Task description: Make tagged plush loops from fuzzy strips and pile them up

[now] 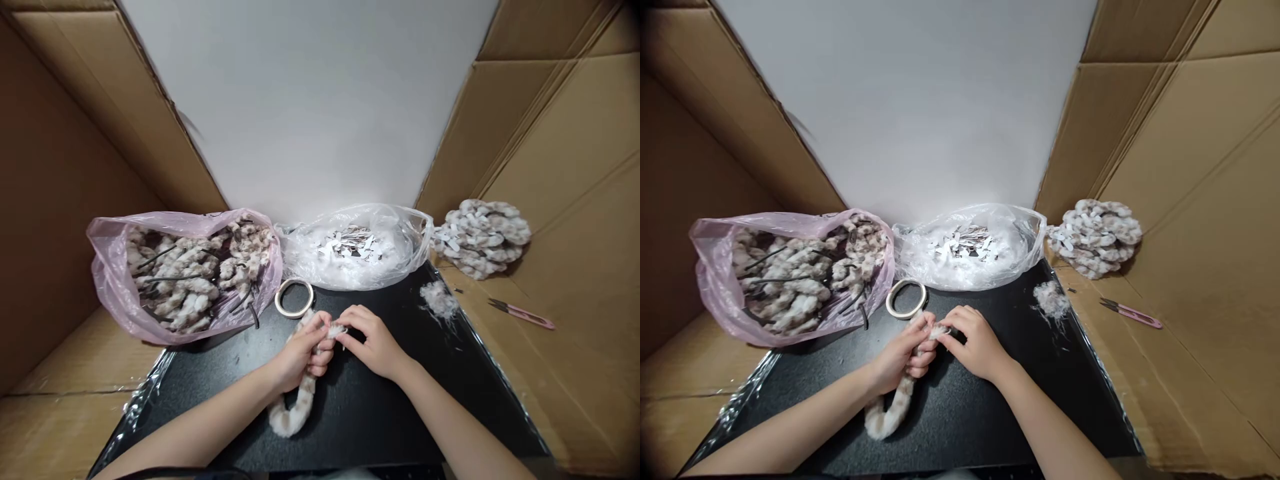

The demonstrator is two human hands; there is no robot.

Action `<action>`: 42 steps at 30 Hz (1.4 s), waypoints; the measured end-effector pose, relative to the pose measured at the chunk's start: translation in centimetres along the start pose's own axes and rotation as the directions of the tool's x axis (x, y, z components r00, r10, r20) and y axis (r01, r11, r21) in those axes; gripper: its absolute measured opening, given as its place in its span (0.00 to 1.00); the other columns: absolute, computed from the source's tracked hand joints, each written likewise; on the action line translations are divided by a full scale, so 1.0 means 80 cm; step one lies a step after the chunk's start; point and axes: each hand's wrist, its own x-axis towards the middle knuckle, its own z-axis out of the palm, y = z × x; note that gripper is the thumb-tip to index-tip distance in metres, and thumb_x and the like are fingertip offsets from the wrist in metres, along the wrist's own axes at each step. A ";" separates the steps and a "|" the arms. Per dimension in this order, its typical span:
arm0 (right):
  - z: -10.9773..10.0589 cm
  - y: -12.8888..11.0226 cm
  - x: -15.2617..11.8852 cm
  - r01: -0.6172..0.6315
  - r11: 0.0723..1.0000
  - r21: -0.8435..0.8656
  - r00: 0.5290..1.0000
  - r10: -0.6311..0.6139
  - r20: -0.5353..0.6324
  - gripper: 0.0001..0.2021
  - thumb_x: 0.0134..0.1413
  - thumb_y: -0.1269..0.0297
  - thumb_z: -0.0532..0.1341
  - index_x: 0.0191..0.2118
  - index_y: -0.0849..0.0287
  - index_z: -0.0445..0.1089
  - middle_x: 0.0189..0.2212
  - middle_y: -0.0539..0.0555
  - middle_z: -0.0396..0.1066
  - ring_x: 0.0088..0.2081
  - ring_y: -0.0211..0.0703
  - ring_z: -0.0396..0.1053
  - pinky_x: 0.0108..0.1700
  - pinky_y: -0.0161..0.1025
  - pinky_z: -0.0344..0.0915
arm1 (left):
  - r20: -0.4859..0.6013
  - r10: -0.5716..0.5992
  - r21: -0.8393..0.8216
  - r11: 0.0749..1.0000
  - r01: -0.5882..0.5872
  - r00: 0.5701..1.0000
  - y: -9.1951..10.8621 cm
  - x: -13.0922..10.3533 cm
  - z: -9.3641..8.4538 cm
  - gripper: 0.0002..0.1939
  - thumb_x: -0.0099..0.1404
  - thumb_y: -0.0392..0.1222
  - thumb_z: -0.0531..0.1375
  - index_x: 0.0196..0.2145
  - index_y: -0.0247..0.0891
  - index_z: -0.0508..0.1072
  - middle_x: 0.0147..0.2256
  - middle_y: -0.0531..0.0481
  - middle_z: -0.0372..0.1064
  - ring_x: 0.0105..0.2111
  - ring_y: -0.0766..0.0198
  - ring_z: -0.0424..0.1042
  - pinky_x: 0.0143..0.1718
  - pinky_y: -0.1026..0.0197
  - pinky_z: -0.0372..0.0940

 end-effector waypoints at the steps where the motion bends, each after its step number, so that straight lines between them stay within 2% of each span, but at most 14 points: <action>1: 0.004 -0.001 0.000 0.014 0.999 0.030 1.000 -0.013 -0.007 0.05 0.59 0.68 0.60 0.39 0.58 0.73 0.35 0.54 0.71 0.38 0.43 0.67 0.43 0.43 0.63 | 0.006 0.019 -0.013 1.000 -0.019 1.000 -0.004 -0.006 0.000 0.20 0.59 0.53 0.62 0.32 0.43 0.54 0.21 0.64 0.46 0.14 0.78 0.38 0.14 0.76 0.37; 4: 0.018 -0.006 -0.001 0.049 0.993 0.106 0.999 -0.048 -0.010 0.05 0.59 0.67 0.59 0.37 0.58 0.72 0.33 0.54 0.71 0.36 0.42 0.67 0.42 0.41 0.63 | 0.039 0.025 -0.033 0.999 -0.024 0.999 -0.012 -0.023 -0.003 0.18 0.58 0.50 0.63 0.29 0.41 0.57 0.21 0.63 0.49 0.14 0.79 0.38 0.13 0.76 0.37; 8: 0.035 -0.013 -0.003 0.038 0.990 0.133 0.999 -0.043 0.033 0.05 0.58 0.67 0.60 0.36 0.59 0.73 0.33 0.54 0.72 0.36 0.42 0.67 0.40 0.40 0.64 | 0.064 0.000 -0.035 0.999 0.002 0.998 -0.014 -0.040 -0.013 0.10 0.53 0.36 0.61 0.22 0.36 0.60 0.20 0.60 0.50 0.14 0.79 0.42 0.13 0.75 0.38; 12: 0.036 -0.016 0.010 0.093 0.993 0.077 0.987 -0.103 0.127 0.04 0.57 0.66 0.62 0.36 0.59 0.73 0.33 0.54 0.73 0.36 0.42 0.67 0.42 0.42 0.65 | 0.043 0.022 -0.029 0.999 -0.021 0.999 -0.015 -0.055 -0.027 0.08 0.50 0.37 0.59 0.18 0.33 0.65 0.18 0.58 0.48 0.15 0.77 0.43 0.14 0.73 0.39; 16: 0.030 -0.006 0.047 0.084 0.983 -0.163 0.980 -0.052 0.192 0.09 0.56 0.66 0.64 0.42 0.58 0.72 0.40 0.55 0.72 0.43 0.45 0.67 0.48 0.44 0.64 | -0.029 0.153 -0.003 0.988 -0.153 0.988 -0.006 -0.076 -0.041 0.10 0.52 0.43 0.62 0.21 0.32 0.72 0.15 0.60 0.45 0.15 0.76 0.42 0.15 0.71 0.41; 20: 0.043 0.003 0.083 0.041 0.938 -0.346 0.978 0.033 0.206 0.11 0.53 0.73 0.63 0.44 0.60 0.71 0.51 0.63 0.67 0.53 0.54 0.61 0.55 0.56 0.58 | -0.127 0.334 0.070 0.942 -0.328 0.934 0.028 -0.100 -0.055 0.11 0.54 0.45 0.64 0.30 0.33 0.79 0.16 0.60 0.46 0.17 0.74 0.45 0.19 0.70 0.44; 23: 0.045 -0.009 0.098 0.099 0.946 -0.308 0.963 -0.013 0.270 0.05 0.54 0.76 0.62 0.36 0.60 0.70 0.53 0.62 0.65 0.56 0.54 0.59 0.58 0.56 0.55 | -0.212 0.512 0.331 0.839 -0.432 0.832 0.063 -0.111 -0.067 0.17 0.56 0.46 0.64 0.39 0.32 0.81 0.18 0.58 0.49 0.20 0.71 0.51 0.22 0.67 0.48; 26: 0.018 -0.033 0.109 0.061 0.994 -0.091 0.949 -0.029 0.313 0.02 0.60 0.71 0.57 0.38 0.59 0.66 0.44 0.58 0.70 0.50 0.47 0.65 0.54 0.49 0.60 | -0.226 0.699 0.611 0.644 -0.460 0.679 0.100 -0.109 -0.070 0.19 0.58 0.50 0.61 0.38 0.31 0.81 0.18 0.55 0.55 0.21 0.68 0.52 0.23 0.65 0.49; 29: -0.027 -0.055 0.121 -0.025 0.964 0.266 0.954 -0.057 0.294 0.07 0.65 0.62 0.51 0.39 0.58 0.62 0.30 0.50 0.67 0.34 0.40 0.67 0.42 0.40 0.64 | -0.115 0.834 0.808 0.395 -0.437 0.540 0.137 -0.091 -0.051 0.19 0.59 0.50 0.61 0.40 0.33 0.81 0.23 0.50 0.66 0.25 0.64 0.58 0.26 0.63 0.54; 32: -0.065 -0.065 0.128 0.006 0.833 0.554 0.988 -0.088 0.123 0.10 0.61 0.57 0.55 0.34 0.58 0.63 0.25 0.47 0.60 0.28 0.37 0.59 0.36 0.37 0.60 | 0.108 0.881 0.885 0.127 -0.449 0.461 0.168 -0.059 -0.012 0.17 0.60 0.49 0.61 0.42 0.39 0.81 0.28 0.49 0.71 0.30 0.61 0.64 0.34 0.61 0.58; 33: -0.074 -0.066 0.128 0.035 0.811 0.585 0.994 -0.091 0.067 0.10 0.59 0.58 0.56 0.32 0.58 0.63 0.24 0.47 0.58 0.27 0.37 0.57 0.35 0.36 0.58 | 0.176 0.872 0.873 0.076 -0.482 0.456 0.175 -0.048 0.002 0.16 0.60 0.50 0.60 0.39 0.39 0.82 0.26 0.49 0.71 0.29 0.60 0.64 0.34 0.61 0.58; 34: -0.080 -0.066 0.127 0.060 0.800 0.596 0.995 -0.092 0.024 0.09 0.57 0.59 0.56 0.31 0.58 0.63 0.23 0.47 0.57 0.27 0.37 0.55 0.34 0.36 0.56 | 0.238 0.847 0.853 0.051 -0.519 0.475 0.179 -0.038 0.015 0.16 0.61 0.50 0.60 0.36 0.39 0.83 0.25 0.49 0.70 0.28 0.60 0.65 0.33 0.61 0.58; 37: -0.093 -0.066 0.118 0.082 0.804 0.589 0.997 -0.075 -0.035 0.07 0.53 0.61 0.56 0.29 0.58 0.65 0.22 0.47 0.55 0.26 0.37 0.53 0.31 0.36 0.54 | 0.349 0.765 0.793 0.066 -0.605 0.541 0.179 -0.014 0.039 0.17 0.61 0.52 0.60 0.27 0.38 0.82 0.20 0.50 0.67 0.24 0.62 0.63 0.28 0.61 0.57; 42: -0.106 -0.073 0.107 0.047 0.789 0.613 0.995 -0.091 0.040 0.07 0.50 0.62 0.56 0.30 0.59 0.68 0.23 0.49 0.60 0.27 0.39 0.56 0.33 0.37 0.57 | 0.422 0.629 0.757 0.152 -0.636 0.653 0.167 -0.009 0.032 0.21 0.61 0.55 0.59 0.21 0.37 0.79 0.16 0.49 0.63 0.19 0.64 0.60 0.24 0.63 0.54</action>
